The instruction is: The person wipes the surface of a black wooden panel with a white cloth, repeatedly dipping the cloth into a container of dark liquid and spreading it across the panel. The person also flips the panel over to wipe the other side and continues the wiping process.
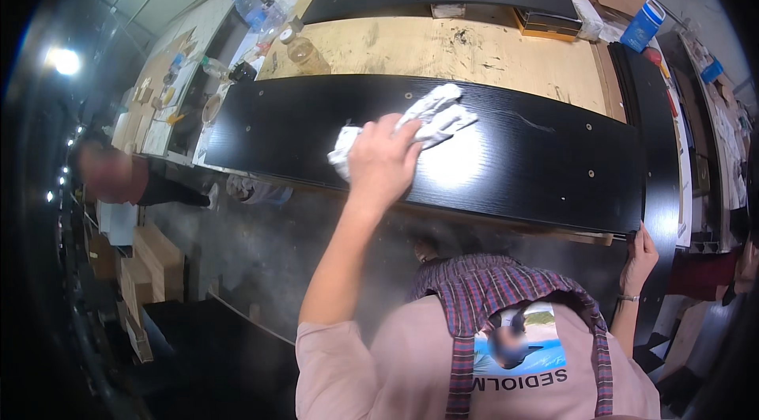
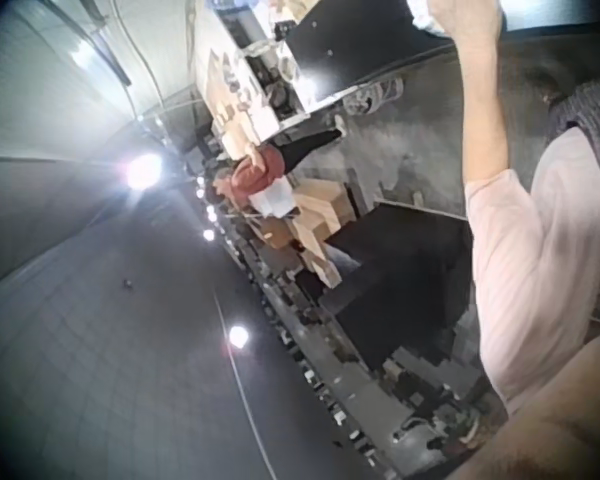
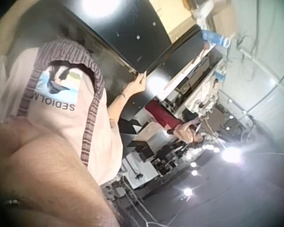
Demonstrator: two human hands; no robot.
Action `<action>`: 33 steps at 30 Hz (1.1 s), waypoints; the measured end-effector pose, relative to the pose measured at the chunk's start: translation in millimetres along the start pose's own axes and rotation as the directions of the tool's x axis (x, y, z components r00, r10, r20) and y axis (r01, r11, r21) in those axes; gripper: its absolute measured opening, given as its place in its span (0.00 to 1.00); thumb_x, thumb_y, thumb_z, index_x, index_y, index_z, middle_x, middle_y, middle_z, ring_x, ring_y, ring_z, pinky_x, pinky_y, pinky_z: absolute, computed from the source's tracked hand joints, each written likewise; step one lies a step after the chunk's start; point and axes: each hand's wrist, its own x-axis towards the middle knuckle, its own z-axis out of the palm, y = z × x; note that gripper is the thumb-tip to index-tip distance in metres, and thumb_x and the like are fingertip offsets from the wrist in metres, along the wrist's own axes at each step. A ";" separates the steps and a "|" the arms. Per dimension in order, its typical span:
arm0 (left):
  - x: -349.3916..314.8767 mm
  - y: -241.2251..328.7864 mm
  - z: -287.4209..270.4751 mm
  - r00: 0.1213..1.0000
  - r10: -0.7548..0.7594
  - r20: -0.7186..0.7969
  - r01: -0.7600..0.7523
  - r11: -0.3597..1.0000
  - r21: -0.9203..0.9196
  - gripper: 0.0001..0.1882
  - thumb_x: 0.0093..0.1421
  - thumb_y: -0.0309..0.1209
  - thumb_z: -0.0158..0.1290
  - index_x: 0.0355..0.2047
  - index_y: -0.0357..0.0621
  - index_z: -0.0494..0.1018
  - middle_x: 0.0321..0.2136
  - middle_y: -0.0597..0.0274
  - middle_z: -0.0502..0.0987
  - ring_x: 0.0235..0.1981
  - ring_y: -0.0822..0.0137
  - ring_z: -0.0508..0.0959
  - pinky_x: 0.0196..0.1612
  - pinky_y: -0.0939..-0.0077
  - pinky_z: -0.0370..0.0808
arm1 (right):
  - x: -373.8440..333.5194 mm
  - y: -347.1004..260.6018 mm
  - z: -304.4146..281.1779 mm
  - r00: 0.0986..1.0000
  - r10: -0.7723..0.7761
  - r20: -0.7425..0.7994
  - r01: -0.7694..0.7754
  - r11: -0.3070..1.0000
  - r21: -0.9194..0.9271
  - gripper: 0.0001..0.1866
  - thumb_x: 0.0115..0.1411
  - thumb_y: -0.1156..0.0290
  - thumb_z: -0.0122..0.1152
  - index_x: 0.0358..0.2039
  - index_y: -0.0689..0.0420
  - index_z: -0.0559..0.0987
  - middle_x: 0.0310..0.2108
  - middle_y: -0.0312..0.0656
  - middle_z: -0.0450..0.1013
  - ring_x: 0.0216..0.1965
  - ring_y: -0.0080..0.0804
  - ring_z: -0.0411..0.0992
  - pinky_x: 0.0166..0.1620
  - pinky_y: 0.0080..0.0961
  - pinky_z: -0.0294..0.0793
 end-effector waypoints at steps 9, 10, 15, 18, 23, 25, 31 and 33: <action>0.4 -23.6 -9.7 0.994 0.093 0.051 -0.091 0.995 -0.032 0.19 0.55 0.33 0.64 0.49 0.52 0.79 0.48 0.58 0.77 0.41 0.53 0.76 0.43 0.59 0.74 | -0.6 29.7 -5.5 0.985 0.039 -0.168 -0.002 0.977 0.214 0.13 0.69 0.71 0.62 0.49 0.65 0.83 0.41 0.36 0.82 0.39 0.17 0.77 0.42 0.13 0.74; 2.5 -23.8 -10.1 0.992 0.109 0.055 -0.107 0.993 -0.040 0.19 0.55 0.33 0.64 0.49 0.52 0.79 0.48 0.58 0.77 0.41 0.53 0.76 0.43 0.59 0.74 | -4.5 23.1 1.3 0.977 0.020 -0.213 0.010 0.990 0.140 0.13 0.69 0.71 0.63 0.49 0.65 0.84 0.41 0.36 0.82 0.39 0.18 0.77 0.43 0.14 0.74; 4.2 -23.4 -10.6 0.988 0.144 0.061 -0.141 0.989 -0.050 0.20 0.54 0.32 0.64 0.49 0.52 0.79 0.48 0.57 0.77 0.41 0.53 0.76 0.43 0.59 0.74 | -15.7 12.9 30.6 0.915 -0.242 -0.322 0.147 0.945 -0.294 0.14 0.67 0.74 0.63 0.49 0.69 0.83 0.43 0.41 0.83 0.42 0.23 0.77 0.50 0.21 0.75; 5.4 -24.0 -13.6 0.989 0.139 0.045 -0.137 0.989 -0.050 0.21 0.53 0.32 0.65 0.49 0.52 0.80 0.48 0.56 0.78 0.40 0.53 0.77 0.42 0.59 0.75 | -18.8 -1.4 35.7 0.904 -0.167 -0.394 0.016 0.934 -0.357 0.13 0.66 0.74 0.65 0.48 0.68 0.84 0.42 0.40 0.83 0.42 0.22 0.77 0.50 0.21 0.75; 10.6 -31.2 -13.2 0.993 0.081 0.083 -0.073 0.993 -0.096 0.23 0.53 0.35 0.66 0.51 0.53 0.80 0.52 0.55 0.77 0.45 0.54 0.77 0.46 0.59 0.74 | -17.8 15.0 11.7 0.898 -0.152 -0.412 -0.024 0.920 -0.391 0.13 0.66 0.71 0.66 0.45 0.68 0.85 0.40 0.39 0.83 0.41 0.22 0.77 0.50 0.22 0.76; 17.0 -35.4 -31.4 0.990 0.090 0.107 -0.077 0.990 -0.117 0.25 0.53 0.35 0.66 0.53 0.52 0.79 0.56 0.52 0.76 0.51 0.51 0.76 0.53 0.58 0.73 | -17.0 24.7 0.9 0.901 -0.099 -0.422 -0.063 0.933 -0.354 0.13 0.65 0.69 0.68 0.43 0.68 0.85 0.38 0.38 0.82 0.39 0.21 0.76 0.48 0.22 0.76; 25.0 -100.2 -97.2 0.999 -0.053 0.009 0.052 0.929 -0.366 0.27 0.51 0.25 0.64 0.54 0.39 0.79 0.60 0.47 0.74 0.60 0.48 0.74 0.63 0.59 0.71 | -12.4 30.3 -3.0 0.887 -0.077 -0.455 -0.078 0.947 -0.312 0.12 0.66 0.65 0.68 0.39 0.62 0.85 0.35 0.32 0.79 0.37 0.18 0.74 0.40 0.17 0.76; 28.0 -145.0 -119.2 0.987 -0.141 -0.076 0.098 0.906 -0.411 0.23 0.54 0.23 0.62 0.53 0.38 0.80 0.56 0.48 0.78 0.57 0.52 0.77 0.63 0.62 0.71 | -10.1 41.3 -19.9 0.894 -0.005 -0.447 -0.107 0.968 -0.226 0.14 0.68 0.63 0.67 0.42 0.62 0.84 0.38 0.35 0.79 0.39 0.20 0.76 0.43 0.17 0.78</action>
